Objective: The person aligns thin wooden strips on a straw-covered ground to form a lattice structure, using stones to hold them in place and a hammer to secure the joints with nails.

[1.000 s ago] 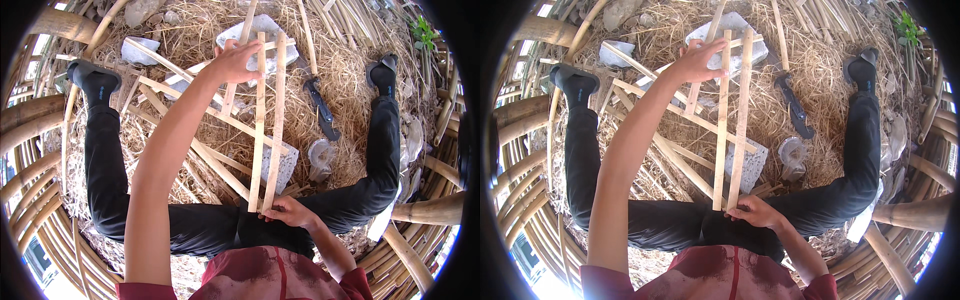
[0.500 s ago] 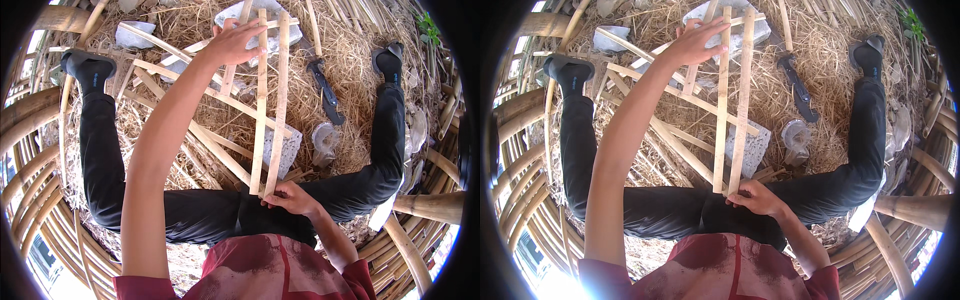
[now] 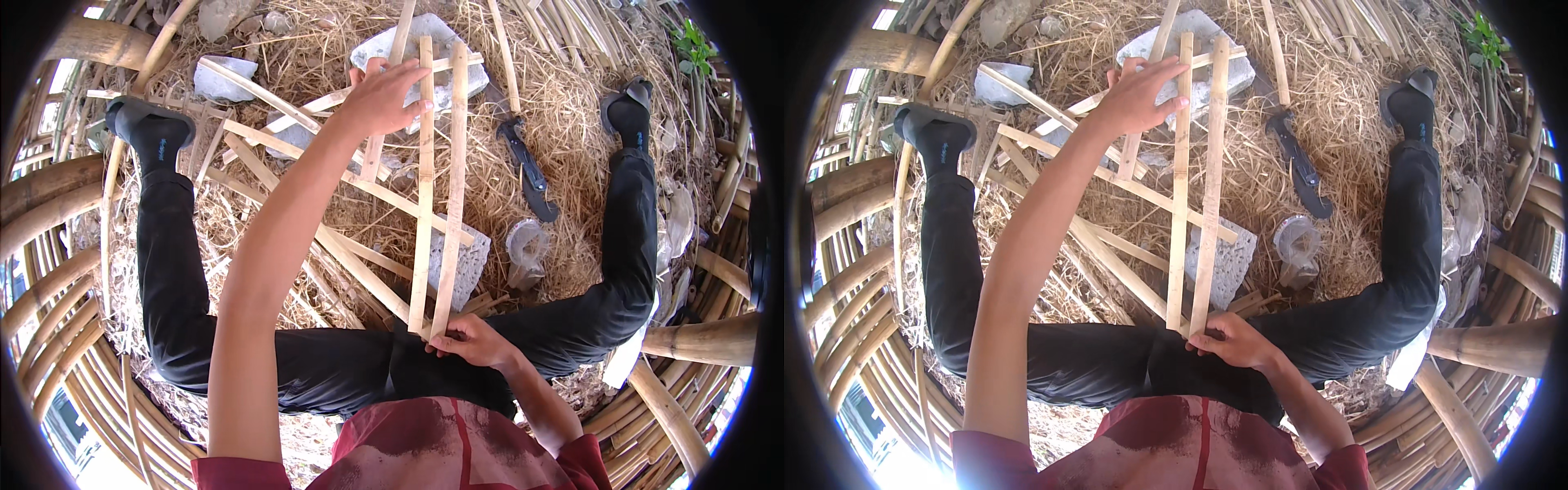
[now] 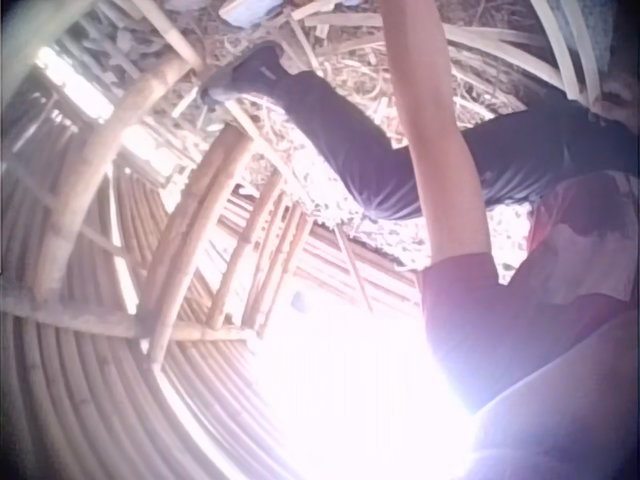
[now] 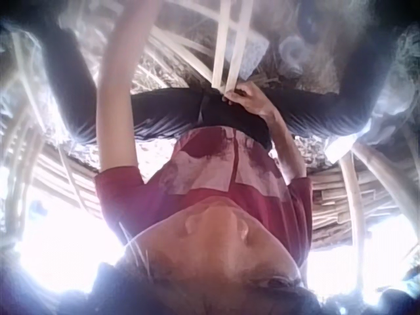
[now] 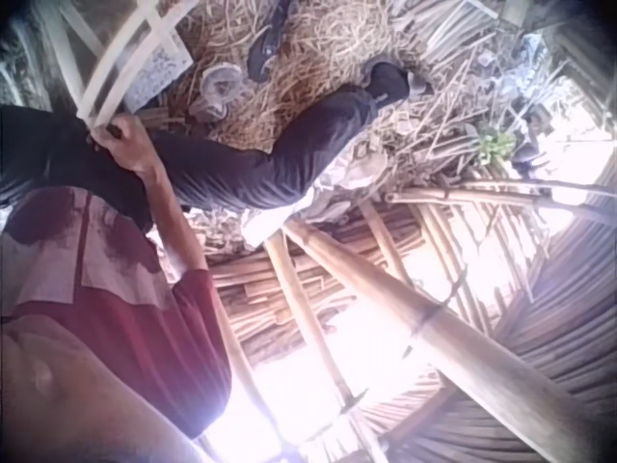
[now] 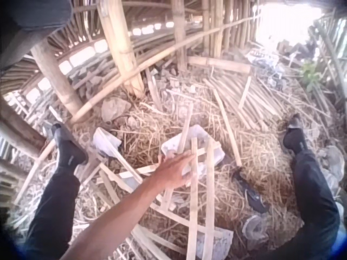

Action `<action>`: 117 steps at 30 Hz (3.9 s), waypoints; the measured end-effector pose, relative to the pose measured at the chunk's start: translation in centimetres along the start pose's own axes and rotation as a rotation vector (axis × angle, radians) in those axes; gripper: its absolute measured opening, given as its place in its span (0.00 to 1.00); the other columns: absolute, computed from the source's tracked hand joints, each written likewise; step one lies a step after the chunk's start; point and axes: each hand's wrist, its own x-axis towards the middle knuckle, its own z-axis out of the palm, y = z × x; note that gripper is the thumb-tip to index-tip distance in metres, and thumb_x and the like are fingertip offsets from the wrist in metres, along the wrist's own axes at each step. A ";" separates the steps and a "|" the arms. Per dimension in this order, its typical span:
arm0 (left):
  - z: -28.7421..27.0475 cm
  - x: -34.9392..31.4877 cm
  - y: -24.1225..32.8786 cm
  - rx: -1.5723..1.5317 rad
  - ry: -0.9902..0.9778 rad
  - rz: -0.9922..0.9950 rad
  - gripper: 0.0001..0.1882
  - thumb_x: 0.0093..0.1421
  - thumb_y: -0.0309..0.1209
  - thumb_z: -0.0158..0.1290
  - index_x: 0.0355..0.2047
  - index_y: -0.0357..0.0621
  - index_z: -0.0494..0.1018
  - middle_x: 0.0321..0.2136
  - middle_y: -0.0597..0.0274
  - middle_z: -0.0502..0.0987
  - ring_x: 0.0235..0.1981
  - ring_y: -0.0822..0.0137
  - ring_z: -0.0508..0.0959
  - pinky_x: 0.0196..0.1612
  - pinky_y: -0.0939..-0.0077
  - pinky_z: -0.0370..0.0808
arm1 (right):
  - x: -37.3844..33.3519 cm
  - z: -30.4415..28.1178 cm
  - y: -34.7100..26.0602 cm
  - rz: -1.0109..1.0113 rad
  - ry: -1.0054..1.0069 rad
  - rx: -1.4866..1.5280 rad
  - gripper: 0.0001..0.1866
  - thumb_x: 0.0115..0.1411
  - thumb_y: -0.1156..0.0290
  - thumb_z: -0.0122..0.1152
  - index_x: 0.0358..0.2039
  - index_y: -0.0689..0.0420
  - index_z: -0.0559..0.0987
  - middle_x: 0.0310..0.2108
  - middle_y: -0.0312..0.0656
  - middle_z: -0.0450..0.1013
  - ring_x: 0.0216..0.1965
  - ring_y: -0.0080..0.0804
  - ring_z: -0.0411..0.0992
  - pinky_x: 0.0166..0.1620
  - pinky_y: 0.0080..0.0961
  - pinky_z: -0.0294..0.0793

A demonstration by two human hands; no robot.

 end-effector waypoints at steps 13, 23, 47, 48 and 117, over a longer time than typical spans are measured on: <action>-1.2 -0.1 0.9 -0.032 -0.122 -0.038 0.37 0.69 0.59 0.49 0.74 0.64 0.59 0.76 0.76 0.55 0.74 0.51 0.54 0.72 0.35 0.51 | 0.1 0.0 0.0 -0.012 0.006 -0.012 0.14 0.71 0.64 0.62 0.42 0.64 0.83 0.36 0.38 0.81 0.37 0.23 0.75 0.44 0.24 0.75; -1.7 -0.4 0.7 0.011 -0.156 -0.018 0.51 0.58 0.64 0.61 0.75 0.59 0.57 0.77 0.73 0.53 0.76 0.51 0.50 0.75 0.34 0.45 | 0.7 -0.5 -0.3 0.035 -0.034 -0.045 0.15 0.71 0.63 0.63 0.42 0.64 0.84 0.36 0.38 0.81 0.37 0.23 0.76 0.43 0.25 0.76; -1.5 0.0 -1.3 -0.171 -0.182 0.129 0.55 0.62 0.64 0.57 0.78 0.53 0.44 0.78 0.52 0.46 0.77 0.41 0.47 0.79 0.46 0.43 | 1.6 2.7 -1.1 0.146 0.361 -0.242 0.22 0.65 0.50 0.69 0.31 0.61 0.87 0.22 0.38 0.80 0.25 0.22 0.77 0.33 0.28 0.74; -1.2 0.0 -1.5 -0.165 -0.178 0.138 0.55 0.62 0.64 0.57 0.78 0.54 0.43 0.78 0.51 0.45 0.77 0.39 0.47 0.79 0.46 0.43 | 1.6 2.7 -1.1 0.150 0.349 -0.240 0.22 0.65 0.50 0.69 0.31 0.61 0.87 0.22 0.38 0.80 0.25 0.22 0.77 0.33 0.28 0.74; -0.8 0.4 0.1 -0.004 -0.108 -0.087 0.54 0.49 0.67 0.66 0.73 0.70 0.59 0.74 0.76 0.60 0.74 0.50 0.53 0.67 0.23 0.53 | 1.7 4.2 -1.1 0.136 0.476 -0.286 0.22 0.60 0.52 0.75 0.34 0.62 0.88 0.23 0.38 0.81 0.26 0.19 0.77 0.31 0.26 0.74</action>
